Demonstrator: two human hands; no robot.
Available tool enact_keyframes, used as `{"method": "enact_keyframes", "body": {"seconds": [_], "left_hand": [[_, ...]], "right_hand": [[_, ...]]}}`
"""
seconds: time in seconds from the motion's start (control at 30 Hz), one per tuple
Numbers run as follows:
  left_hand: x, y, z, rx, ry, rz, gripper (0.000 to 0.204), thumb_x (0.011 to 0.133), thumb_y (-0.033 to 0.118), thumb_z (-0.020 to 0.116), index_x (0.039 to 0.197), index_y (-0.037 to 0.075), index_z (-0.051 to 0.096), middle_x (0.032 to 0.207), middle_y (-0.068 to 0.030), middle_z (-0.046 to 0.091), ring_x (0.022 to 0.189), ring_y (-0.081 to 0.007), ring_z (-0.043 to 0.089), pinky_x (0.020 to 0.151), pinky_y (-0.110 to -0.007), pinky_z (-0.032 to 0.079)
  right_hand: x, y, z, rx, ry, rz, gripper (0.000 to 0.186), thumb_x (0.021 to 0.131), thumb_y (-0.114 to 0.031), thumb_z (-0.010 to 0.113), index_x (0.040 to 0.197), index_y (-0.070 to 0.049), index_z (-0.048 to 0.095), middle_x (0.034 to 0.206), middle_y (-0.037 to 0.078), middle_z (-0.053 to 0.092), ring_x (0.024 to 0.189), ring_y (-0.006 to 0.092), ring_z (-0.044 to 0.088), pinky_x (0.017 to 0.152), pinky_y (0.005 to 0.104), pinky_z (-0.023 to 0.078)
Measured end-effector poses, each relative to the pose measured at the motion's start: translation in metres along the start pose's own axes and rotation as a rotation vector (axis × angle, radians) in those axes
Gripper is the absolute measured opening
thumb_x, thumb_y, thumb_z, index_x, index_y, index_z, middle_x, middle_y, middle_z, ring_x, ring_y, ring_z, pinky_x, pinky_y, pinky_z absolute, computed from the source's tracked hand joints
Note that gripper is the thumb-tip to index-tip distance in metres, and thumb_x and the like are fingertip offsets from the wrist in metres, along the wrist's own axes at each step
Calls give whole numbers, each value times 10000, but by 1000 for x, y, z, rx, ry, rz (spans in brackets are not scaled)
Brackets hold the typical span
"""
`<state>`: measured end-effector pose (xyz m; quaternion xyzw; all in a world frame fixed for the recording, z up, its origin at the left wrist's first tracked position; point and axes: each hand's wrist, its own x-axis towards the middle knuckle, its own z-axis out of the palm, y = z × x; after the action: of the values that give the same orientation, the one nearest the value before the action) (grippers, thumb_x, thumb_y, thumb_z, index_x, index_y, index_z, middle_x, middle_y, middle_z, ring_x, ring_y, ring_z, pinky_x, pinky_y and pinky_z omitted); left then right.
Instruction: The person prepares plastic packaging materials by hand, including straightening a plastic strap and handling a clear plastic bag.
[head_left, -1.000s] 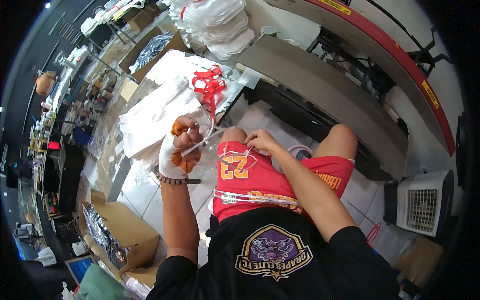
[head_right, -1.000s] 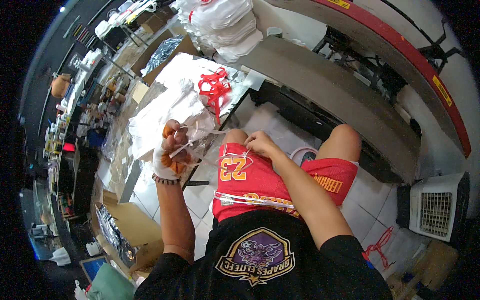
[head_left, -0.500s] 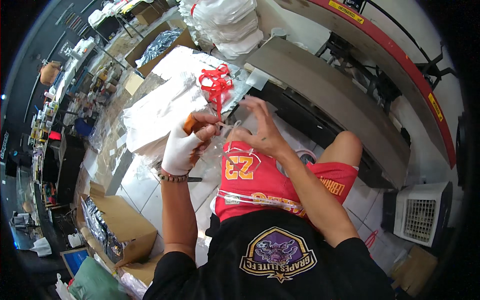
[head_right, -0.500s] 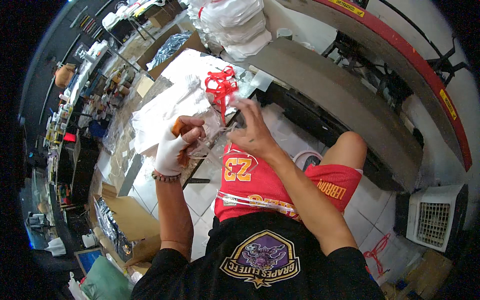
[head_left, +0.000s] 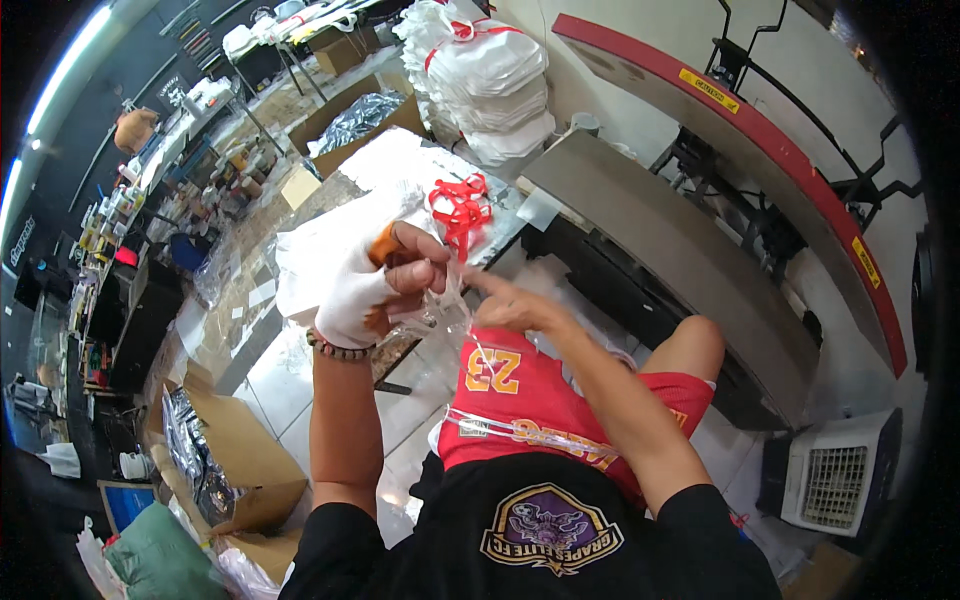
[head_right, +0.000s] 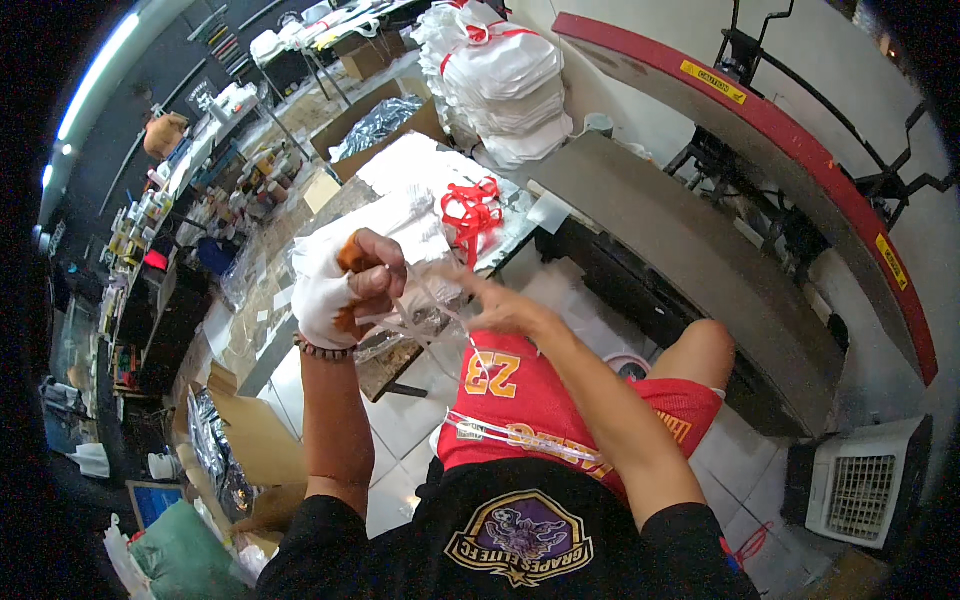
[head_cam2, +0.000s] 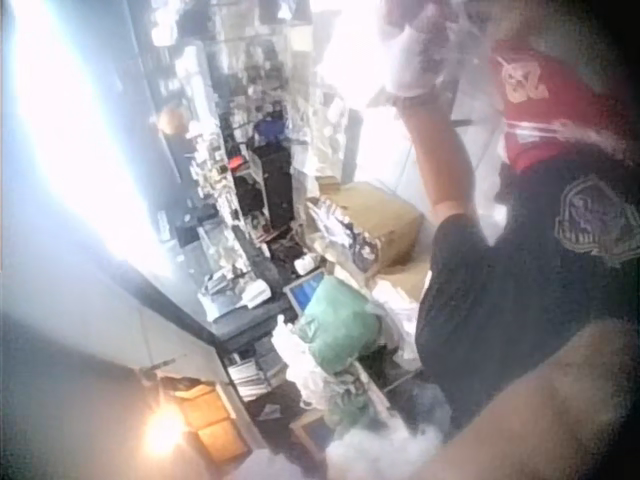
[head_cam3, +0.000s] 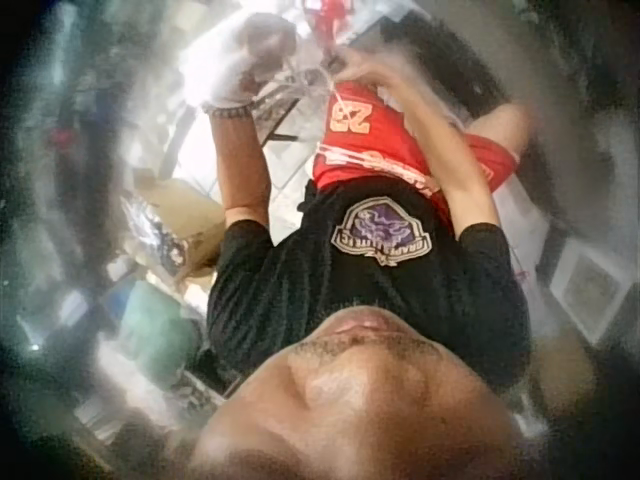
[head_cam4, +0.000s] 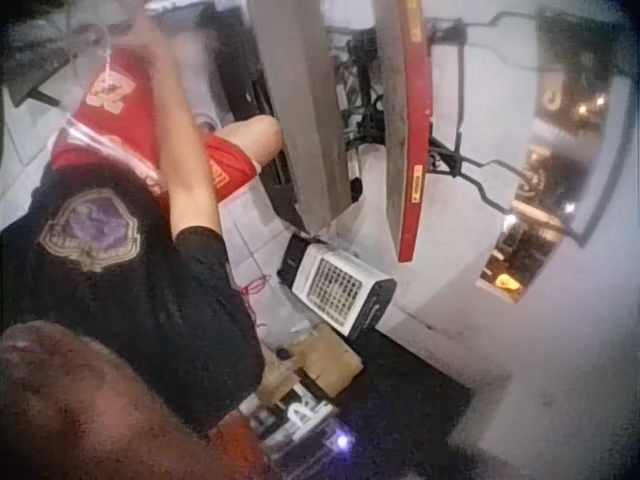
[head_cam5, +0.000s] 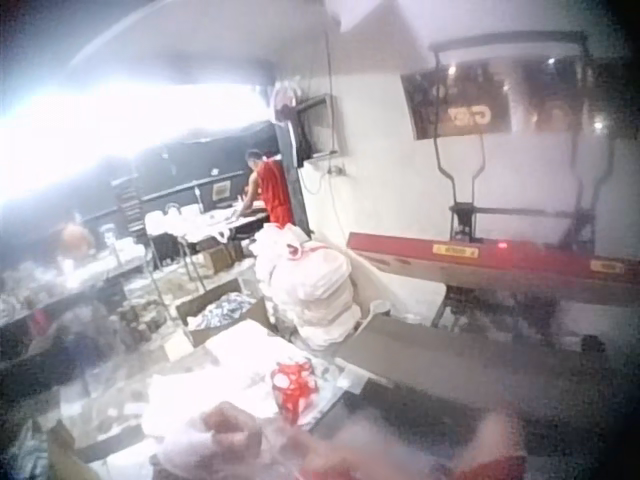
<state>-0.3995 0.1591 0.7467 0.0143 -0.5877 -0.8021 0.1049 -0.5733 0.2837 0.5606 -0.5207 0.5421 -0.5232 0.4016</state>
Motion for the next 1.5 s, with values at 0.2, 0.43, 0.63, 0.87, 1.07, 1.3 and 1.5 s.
{"method": "enact_keyframes", "body": {"seconds": [0.2,0.43,0.63,0.87,1.07,1.3,1.5], "left_hand": [[-5,17,-52,176,164,251,262,810,176,670,974,-23,618,776,-69,624,465,-37,402,390,-188,264],[-1,-109,-149,416,376,-579,347,925,407,600,973,66,650,769,-12,610,488,-18,424,403,-189,318],[-4,-202,-76,1068,849,195,286,848,239,696,934,-20,611,766,-136,623,680,-249,600,652,-336,478],[56,-271,-9,1205,598,-146,512,735,280,762,1090,-30,561,918,-175,627,857,-359,617,747,-399,500],[40,-223,-58,393,223,-216,116,888,82,579,944,11,652,709,-17,621,564,-109,569,519,-250,470],[-14,-45,-92,-288,145,-96,159,936,189,554,854,54,540,506,83,344,384,-20,293,396,-190,284],[-9,-41,-74,-48,215,-279,152,894,172,599,867,30,549,554,44,408,428,-29,323,428,-204,296]], "right_hand": [[-8,6,-6,227,-1,159,309,906,-314,638,1006,-24,671,921,61,675,786,118,621,689,266,505],[-51,-54,-79,522,106,206,276,944,-320,581,876,-61,649,530,-71,393,444,30,364,439,205,362],[-66,-37,-69,554,335,349,301,982,-325,522,957,-43,624,570,-86,360,477,27,336,443,211,309],[-69,-41,-60,537,284,274,336,981,-321,522,1013,0,615,626,-46,444,565,46,419,536,199,360],[-98,-31,-93,365,517,241,306,970,-315,540,990,-33,657,639,-59,472,580,24,415,550,187,330],[-105,4,-101,507,543,348,282,932,-326,618,954,-45,639,626,-71,421,531,20,371,470,184,294],[-92,34,-76,273,365,699,789,799,-756,508,1121,-42,598,888,51,526,545,46,333,429,197,263]]}}
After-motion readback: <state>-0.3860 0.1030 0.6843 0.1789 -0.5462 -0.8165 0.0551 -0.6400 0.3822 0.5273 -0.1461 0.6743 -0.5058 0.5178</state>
